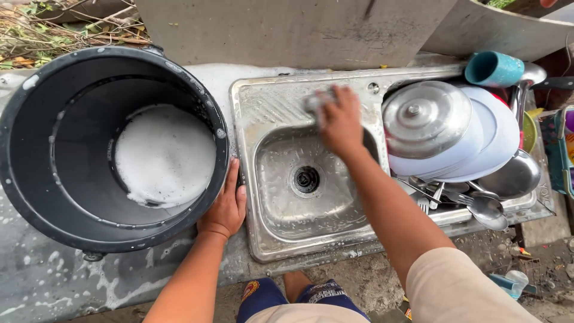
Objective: Cleaning an outdoor kitchen counter and sink with soapy water and a scrub.
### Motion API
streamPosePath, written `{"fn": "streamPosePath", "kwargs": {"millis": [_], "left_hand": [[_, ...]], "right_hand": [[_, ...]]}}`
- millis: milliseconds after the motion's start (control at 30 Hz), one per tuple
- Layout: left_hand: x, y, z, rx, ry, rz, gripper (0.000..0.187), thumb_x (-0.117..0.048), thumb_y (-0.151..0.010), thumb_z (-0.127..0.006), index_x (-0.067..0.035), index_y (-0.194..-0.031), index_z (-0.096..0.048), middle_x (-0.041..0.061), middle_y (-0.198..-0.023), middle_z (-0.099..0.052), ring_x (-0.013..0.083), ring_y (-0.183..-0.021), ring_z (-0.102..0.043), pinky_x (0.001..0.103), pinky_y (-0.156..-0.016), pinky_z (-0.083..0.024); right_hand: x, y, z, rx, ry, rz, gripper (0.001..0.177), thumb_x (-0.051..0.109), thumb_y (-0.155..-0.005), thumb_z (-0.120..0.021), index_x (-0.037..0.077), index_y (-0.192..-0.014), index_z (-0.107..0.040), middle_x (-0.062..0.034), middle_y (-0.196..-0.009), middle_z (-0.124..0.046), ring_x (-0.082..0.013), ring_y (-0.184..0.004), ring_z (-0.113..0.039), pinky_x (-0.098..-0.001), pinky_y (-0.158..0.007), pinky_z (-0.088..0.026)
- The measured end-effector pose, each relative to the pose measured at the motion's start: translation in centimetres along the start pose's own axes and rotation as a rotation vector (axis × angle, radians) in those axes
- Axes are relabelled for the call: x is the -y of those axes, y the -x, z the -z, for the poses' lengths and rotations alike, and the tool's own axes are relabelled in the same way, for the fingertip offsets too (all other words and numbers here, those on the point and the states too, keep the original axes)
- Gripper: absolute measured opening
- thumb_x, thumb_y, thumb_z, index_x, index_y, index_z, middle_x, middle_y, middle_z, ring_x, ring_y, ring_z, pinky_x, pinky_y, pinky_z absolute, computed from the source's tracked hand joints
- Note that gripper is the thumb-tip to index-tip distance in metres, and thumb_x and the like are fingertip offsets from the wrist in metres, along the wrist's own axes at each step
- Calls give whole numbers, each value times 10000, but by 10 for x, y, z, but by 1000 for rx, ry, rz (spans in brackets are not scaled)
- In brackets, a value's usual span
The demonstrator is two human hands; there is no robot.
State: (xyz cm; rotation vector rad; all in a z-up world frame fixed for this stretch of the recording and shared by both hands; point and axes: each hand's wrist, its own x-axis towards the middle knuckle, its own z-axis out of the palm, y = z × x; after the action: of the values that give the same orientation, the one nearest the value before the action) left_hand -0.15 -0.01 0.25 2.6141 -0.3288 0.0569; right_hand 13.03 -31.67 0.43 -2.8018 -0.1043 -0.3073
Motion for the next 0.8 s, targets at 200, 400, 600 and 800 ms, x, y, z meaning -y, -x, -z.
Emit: {"fn": "streamPosePath", "kwargs": {"millis": [200,400,600,800], "left_hand": [[4,3,-1,-17,5,-34,636,-312,-1019,-429,-141,-1618,-301,106,-1654,-346,367,-1504,-333,513,-1237,-241],[5,0,-2,-16,-24,-48,637,-289,-1010,-421,-104,-1608,-301,110,-1646,-353,348,-1505,-325,484,-1236,-235],[10,-2,-8,-1,51,-48,620,-258,-1027,-410,-84,-1612,-299,119,-1649,-365,328,-1524,-334,463,-1257,-247],[5,0,-4,-7,10,-47,638,-266,-1012,-422,-94,-1613,-297,113,-1645,-362,333,-1518,-331,476,-1249,-242]], "right_hand": [[-93,71,21,-101,-152,-264,449,210,-1031,-569,191,-1480,-556,-293,-1558,-413,-475,-1409,-417,-515,-1177,-363],[-101,54,15,-125,-105,-145,480,159,-1087,-571,114,-1555,-480,-358,-1573,-366,-541,-1447,-363,-564,-1218,-293],[-136,-35,-31,-227,60,-246,546,206,-1091,-594,141,-1601,-409,-412,-1584,-248,-602,-1432,-265,-587,-1209,-223],[-109,9,2,-104,-73,-194,522,185,-1072,-580,134,-1575,-448,-327,-1590,-371,-529,-1463,-335,-545,-1230,-273]]}}
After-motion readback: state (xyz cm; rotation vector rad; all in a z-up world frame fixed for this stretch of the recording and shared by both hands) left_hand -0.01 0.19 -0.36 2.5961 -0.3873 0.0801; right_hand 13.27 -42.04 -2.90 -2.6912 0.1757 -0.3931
